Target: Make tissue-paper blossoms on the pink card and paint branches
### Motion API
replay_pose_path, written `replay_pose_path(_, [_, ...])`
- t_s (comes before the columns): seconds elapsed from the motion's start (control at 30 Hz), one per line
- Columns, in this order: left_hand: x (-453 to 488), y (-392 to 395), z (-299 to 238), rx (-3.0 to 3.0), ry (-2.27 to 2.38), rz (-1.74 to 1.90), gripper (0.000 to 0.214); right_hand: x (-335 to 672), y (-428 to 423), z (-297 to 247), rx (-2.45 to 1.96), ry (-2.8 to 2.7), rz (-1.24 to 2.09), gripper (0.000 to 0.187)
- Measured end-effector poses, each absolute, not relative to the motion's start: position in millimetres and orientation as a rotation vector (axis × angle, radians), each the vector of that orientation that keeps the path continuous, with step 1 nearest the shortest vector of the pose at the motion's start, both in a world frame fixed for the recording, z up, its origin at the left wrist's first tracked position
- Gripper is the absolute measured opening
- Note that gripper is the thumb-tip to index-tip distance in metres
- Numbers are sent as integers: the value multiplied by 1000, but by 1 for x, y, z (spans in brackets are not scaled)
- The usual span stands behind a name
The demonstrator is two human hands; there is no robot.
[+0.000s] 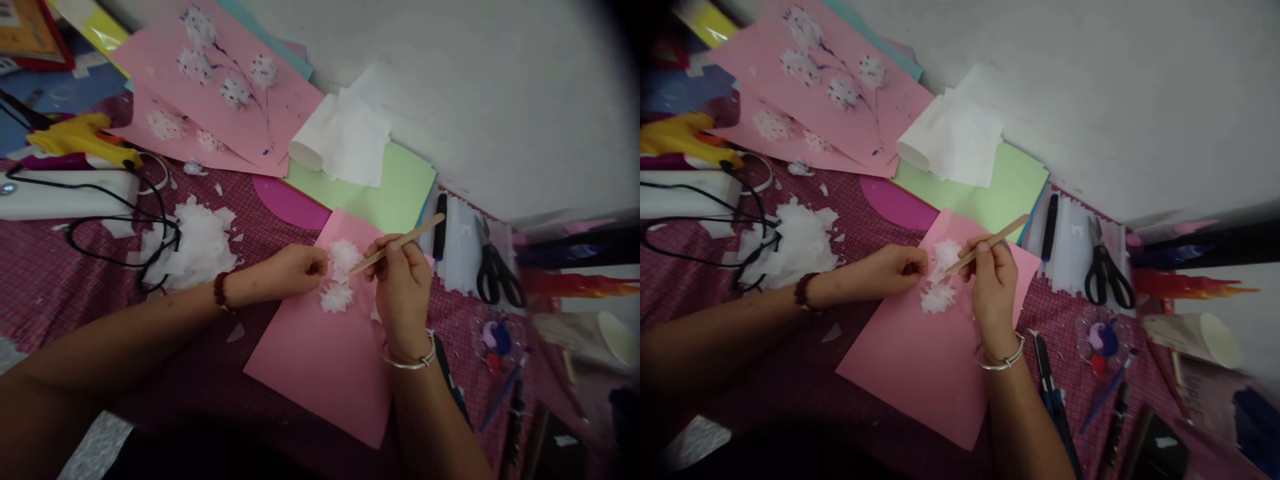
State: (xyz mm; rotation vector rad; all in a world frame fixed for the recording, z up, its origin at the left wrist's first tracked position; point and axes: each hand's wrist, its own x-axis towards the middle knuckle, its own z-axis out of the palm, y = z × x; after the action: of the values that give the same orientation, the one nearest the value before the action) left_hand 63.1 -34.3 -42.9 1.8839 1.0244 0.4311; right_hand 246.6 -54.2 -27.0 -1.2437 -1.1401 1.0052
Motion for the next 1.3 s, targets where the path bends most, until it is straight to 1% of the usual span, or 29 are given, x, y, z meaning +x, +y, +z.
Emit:
replay_pose_path(0.1, [62,-34,-43,1874,1023,469,15,248,-55,-26,-1262,-1158,983,17])
replay_pose_path(0.2, [62,-34,-38,1890,1064,515,24,255,-56,-21,-1308,-1194,912,17])
replay_pose_path(0.23, [63,-34,-36,1911,1077,522,24,257,-56,-19,-1337,-1208,893,17])
replay_pose_path(0.33, [70,-34,-28,1990,1053,480,13,265,-55,-13,-1410,-1236,870,15])
replay_pose_path(0.43, [83,-33,-24,2095,960,368,18,272,-53,-11,-1426,-1238,865,15])
replay_pose_path(0.57, [98,-33,-24,2231,898,284,20,279,-52,-11,-1434,-1197,895,14])
replay_pose_path(0.67, [100,-36,-27,2280,819,300,16,281,-52,-12,-1435,-1141,937,13])
replay_pose_path(0.77, [94,-44,-30,2364,728,308,12,280,-50,-12,-1427,-1070,998,6])
replay_pose_path(0.87, [83,-53,-32,2606,699,289,16,278,-50,-10,-1446,-1020,1072,1])
replay_pose_path(0.97, [74,-62,-36,2853,619,245,24,275,-57,-11,-1464,-996,1101,2])
replay_pose_path(1.03, [71,-67,-39,2912,563,234,27,272,-65,-16,-1475,-962,1090,4])
replay_pose_path(1.3, [70,-70,-42,2902,537,321,23,262,-90,-34,-1476,-911,959,7])
